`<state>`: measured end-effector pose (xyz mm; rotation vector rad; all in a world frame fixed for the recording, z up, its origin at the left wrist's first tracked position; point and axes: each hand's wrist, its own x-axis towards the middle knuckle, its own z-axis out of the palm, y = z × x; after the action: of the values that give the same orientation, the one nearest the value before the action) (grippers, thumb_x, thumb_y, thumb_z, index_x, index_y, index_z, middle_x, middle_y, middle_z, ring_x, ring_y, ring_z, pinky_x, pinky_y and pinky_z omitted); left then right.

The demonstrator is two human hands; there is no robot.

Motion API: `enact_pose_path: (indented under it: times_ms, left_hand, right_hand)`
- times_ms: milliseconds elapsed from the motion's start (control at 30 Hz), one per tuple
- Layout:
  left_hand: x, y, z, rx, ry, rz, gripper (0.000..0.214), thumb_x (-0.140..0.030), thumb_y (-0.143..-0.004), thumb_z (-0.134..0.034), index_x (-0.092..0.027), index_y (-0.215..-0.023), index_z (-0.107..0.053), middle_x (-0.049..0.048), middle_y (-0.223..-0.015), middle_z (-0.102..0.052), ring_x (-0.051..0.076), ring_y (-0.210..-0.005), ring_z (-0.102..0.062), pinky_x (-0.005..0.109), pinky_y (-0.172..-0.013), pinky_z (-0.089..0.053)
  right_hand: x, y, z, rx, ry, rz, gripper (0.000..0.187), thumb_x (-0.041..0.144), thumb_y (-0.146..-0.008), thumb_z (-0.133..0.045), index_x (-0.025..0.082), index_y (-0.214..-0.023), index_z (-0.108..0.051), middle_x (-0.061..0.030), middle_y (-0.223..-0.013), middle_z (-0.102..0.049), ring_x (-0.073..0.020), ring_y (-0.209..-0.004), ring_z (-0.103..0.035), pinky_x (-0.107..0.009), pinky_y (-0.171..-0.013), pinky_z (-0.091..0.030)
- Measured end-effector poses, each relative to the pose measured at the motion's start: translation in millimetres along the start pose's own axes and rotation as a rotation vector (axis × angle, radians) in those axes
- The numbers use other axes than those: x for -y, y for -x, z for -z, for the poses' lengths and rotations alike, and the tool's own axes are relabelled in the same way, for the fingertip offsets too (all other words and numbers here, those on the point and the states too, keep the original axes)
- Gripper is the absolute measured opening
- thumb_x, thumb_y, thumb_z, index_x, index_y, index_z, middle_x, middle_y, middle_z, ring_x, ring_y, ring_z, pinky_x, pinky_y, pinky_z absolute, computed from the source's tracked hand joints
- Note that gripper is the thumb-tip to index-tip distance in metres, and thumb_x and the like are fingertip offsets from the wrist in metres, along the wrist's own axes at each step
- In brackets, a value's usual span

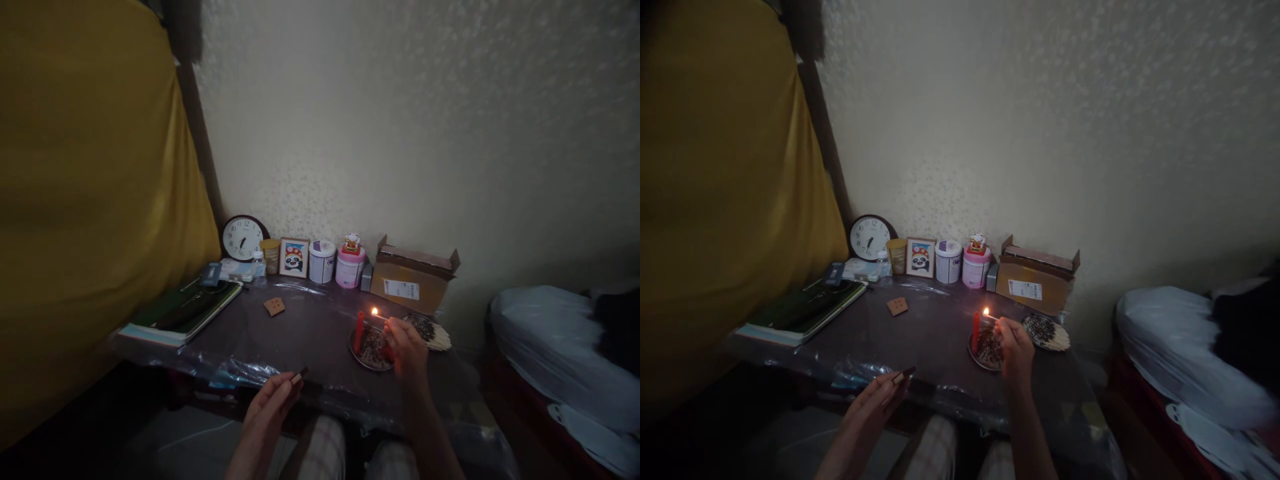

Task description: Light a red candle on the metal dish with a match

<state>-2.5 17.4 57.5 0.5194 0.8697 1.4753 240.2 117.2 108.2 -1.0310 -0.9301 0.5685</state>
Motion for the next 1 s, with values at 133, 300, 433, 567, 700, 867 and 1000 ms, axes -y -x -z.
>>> enact_pose_path:
  times_ms: [133,300,433,567,700,867,1000]
  left_hand:
    - [-1,2,0.5,0.010,-0.003,0.000,0.026,-0.034,-0.066,-0.074,-0.017,-0.085,-0.072,0.0077,-0.092,-0.073,0.023,-0.096,-0.064,0.035,-0.094,-0.044]
    - [-2,2,0.6,0.033,-0.011,-0.005,0.023,-0.032,-0.070,-0.071,-0.016,-0.087,-0.072,0.0083,-0.095,-0.073,0.022,-0.097,-0.063,0.035,-0.095,-0.043]
    - [-1,1,1.3,0.024,-0.006,-0.006,0.024,-0.033,-0.068,-0.072,-0.016,-0.085,-0.072,0.0089,-0.094,-0.073,0.023,-0.096,-0.064,0.037,-0.095,-0.043]
    - [1,0,2.6,0.015,-0.009,-0.007,0.026,-0.034,-0.067,-0.073,-0.017,-0.085,-0.072,0.0090,-0.093,-0.073,0.023,-0.094,-0.065,0.035,-0.092,-0.045]
    - [3,-1,4.5,-0.001,0.001,-0.003,0.025,-0.033,-0.065,-0.074,-0.017,-0.084,-0.072,0.0082,-0.090,-0.074,0.023,-0.093,-0.065,0.035,-0.091,-0.046]
    - [3,-2,6.8,0.015,0.023,0.015,0.025,-0.032,-0.066,-0.074,-0.017,-0.085,-0.072,0.0076,-0.091,-0.074,0.022,-0.093,-0.065,0.033,-0.092,-0.045]
    - [1,1,5.6,0.038,0.032,0.010,0.021,-0.031,-0.071,-0.070,-0.016,-0.087,-0.071,0.0080,-0.095,-0.073,0.022,-0.096,-0.064,0.035,-0.096,-0.043]
  right_hand:
    - [4,-4,-2,0.039,-0.037,-0.070,0.024,0.040,-0.063,-0.073,0.017,-0.071,-0.068,-0.0035,-0.070,-0.066,-0.0179,-0.067,-0.062,-0.033,-0.063,-0.052]
    - [7,-7,-7,0.084,-0.073,-0.105,0.023,0.038,-0.061,-0.073,0.017,-0.068,-0.067,-0.0041,-0.073,-0.066,-0.0196,-0.072,-0.062,-0.036,-0.069,-0.053]
    - [1,-10,-10,0.094,-0.084,-0.130,0.024,0.039,-0.062,-0.072,0.017,-0.071,-0.066,-0.0035,-0.074,-0.067,-0.0187,-0.070,-0.063,-0.037,-0.070,-0.053]
    - [-6,-13,-12,0.087,-0.062,-0.147,0.027,0.039,-0.060,-0.072,0.016,-0.072,-0.067,-0.0021,-0.072,-0.066,-0.0164,-0.064,-0.062,-0.033,-0.065,-0.053]
    - [-8,-14,-11,0.076,-0.001,-0.152,0.027,0.039,-0.060,-0.073,0.015,-0.072,-0.069,-0.0009,-0.066,-0.065,-0.0146,-0.059,-0.059,-0.029,-0.058,-0.050]
    - [-7,-12,-11,0.075,0.080,-0.151,0.025,0.039,-0.060,-0.071,0.015,-0.069,-0.070,-0.0002,-0.060,-0.064,-0.0143,-0.054,-0.056,-0.027,-0.053,-0.046]
    - [-9,-11,-14,0.063,0.110,-0.149,0.026,0.040,-0.060,-0.068,0.016,-0.068,-0.069,-0.0002,-0.062,-0.064,-0.0144,-0.055,-0.057,-0.028,-0.054,-0.046]
